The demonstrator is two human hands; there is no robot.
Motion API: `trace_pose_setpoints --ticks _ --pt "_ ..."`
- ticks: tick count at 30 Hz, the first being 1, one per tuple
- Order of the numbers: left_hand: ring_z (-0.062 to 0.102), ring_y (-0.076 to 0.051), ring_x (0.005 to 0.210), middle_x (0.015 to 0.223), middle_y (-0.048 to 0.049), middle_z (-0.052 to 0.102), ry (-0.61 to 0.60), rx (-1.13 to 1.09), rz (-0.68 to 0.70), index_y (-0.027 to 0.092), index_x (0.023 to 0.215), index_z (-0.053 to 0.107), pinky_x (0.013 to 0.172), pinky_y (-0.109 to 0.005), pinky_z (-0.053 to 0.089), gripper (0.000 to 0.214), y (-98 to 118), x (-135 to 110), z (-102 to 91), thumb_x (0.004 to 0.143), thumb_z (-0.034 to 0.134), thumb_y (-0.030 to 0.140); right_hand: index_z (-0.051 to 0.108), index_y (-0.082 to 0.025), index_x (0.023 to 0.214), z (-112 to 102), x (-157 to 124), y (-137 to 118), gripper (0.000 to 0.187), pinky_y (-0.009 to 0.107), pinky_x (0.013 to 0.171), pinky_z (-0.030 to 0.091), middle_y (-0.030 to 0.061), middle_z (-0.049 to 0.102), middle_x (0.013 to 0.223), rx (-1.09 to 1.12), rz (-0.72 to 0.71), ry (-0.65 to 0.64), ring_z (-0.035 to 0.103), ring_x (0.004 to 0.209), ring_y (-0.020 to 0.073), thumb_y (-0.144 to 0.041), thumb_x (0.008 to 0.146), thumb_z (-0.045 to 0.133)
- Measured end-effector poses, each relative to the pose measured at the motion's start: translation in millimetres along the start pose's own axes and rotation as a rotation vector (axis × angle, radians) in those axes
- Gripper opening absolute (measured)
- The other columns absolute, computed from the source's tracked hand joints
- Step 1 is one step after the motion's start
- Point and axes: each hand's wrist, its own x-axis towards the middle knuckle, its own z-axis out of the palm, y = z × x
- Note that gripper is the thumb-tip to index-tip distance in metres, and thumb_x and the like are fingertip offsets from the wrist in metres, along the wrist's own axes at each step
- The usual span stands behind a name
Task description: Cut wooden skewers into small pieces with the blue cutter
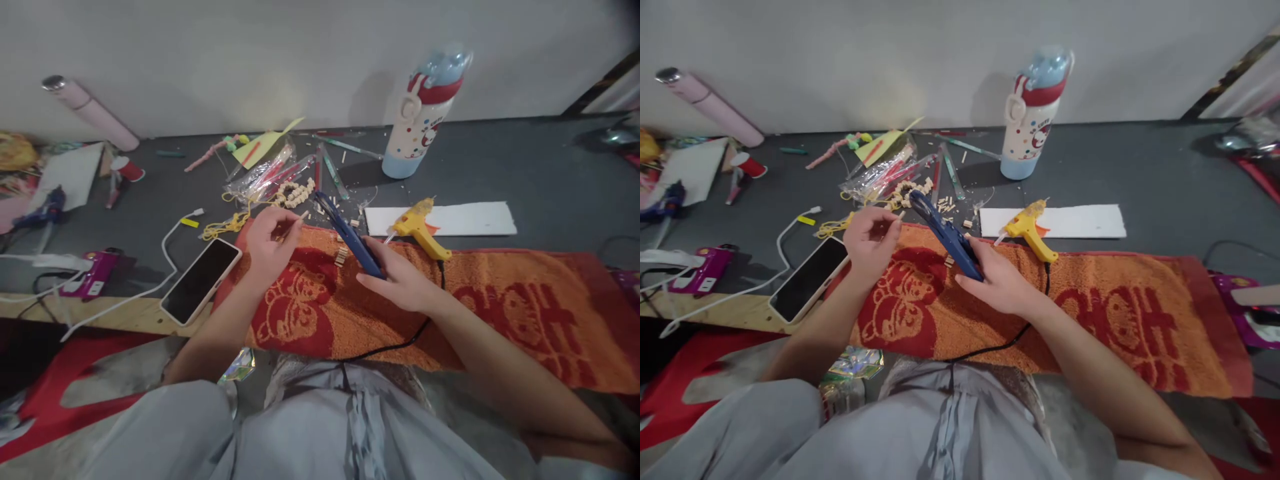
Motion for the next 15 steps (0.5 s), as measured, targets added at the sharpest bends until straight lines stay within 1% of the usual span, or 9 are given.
trace_pose_setpoints --ticks 3,6,9,12,15 --pt "0.055 -0.012 0.071 0.074 -0.0017 0.061 0.07 0.116 0.097 0.018 0.078 0.058 0.066 -0.027 0.047 0.015 3 1 -5.3 0.085 0.057 0.031 0.035 -0.016 0.136 2 -1 -1 0.064 0.05 0.101 0.034 0.0182 0.049 0.132 -0.021 -0.028 -0.028 0.049 0.119 0.0326 -0.048 0.084 0.053" --pt "0.057 -0.012 0.072 0.076 -0.0027 0.063 0.089 0.207 0.197 0.018 0.081 0.06 0.069 -0.028 0.048 0.011 3 1 -8.9 0.086 0.056 0.027 0.036 -0.016 0.135 4 -2 -4 0.062 0.05 0.098 0.037 0.0178 0.053 0.128 -0.011 -0.023 -0.056 0.052 0.113 0.0322 -0.047 0.084 0.053" --pt "0.059 -0.013 0.073 0.078 -0.0034 0.065 0.078 0.276 0.279 0.019 0.084 0.061 0.07 -0.027 0.05 0.007 1 0 -9.8 0.086 0.055 0.022 0.038 -0.015 0.133 7 -2 -10 0.06 0.047 0.095 0.04 0.016 0.056 0.12 0.077 0.01 -0.108 0.054 0.109 0.0302 -0.045 0.084 0.053" --pt "0.061 -0.014 0.077 0.082 -0.0045 0.066 0.036 0.332 0.296 0.019 0.088 0.061 0.072 -0.026 0.051 0.009 -1 -1 -8.7 0.086 0.053 0.021 0.045 -0.017 0.125 9 -1 -16 0.05 0.042 0.09 0.043 0.0112 0.06 0.107 0.208 0.044 -0.174 0.055 0.103 0.0267 -0.044 0.084 0.053" --pt "0.063 -0.015 0.083 0.086 -0.0047 0.066 -0.003 0.356 0.31 0.019 0.091 0.061 0.076 -0.027 0.051 0.012 -1 -2 -6.4 0.087 0.05 0.02 0.05 -0.019 0.115 12 -1 -19 0.042 0.038 0.086 0.044 0.0069 0.058 0.098 0.316 0.091 -0.193 0.055 0.095 0.0234 -0.044 0.082 0.056"
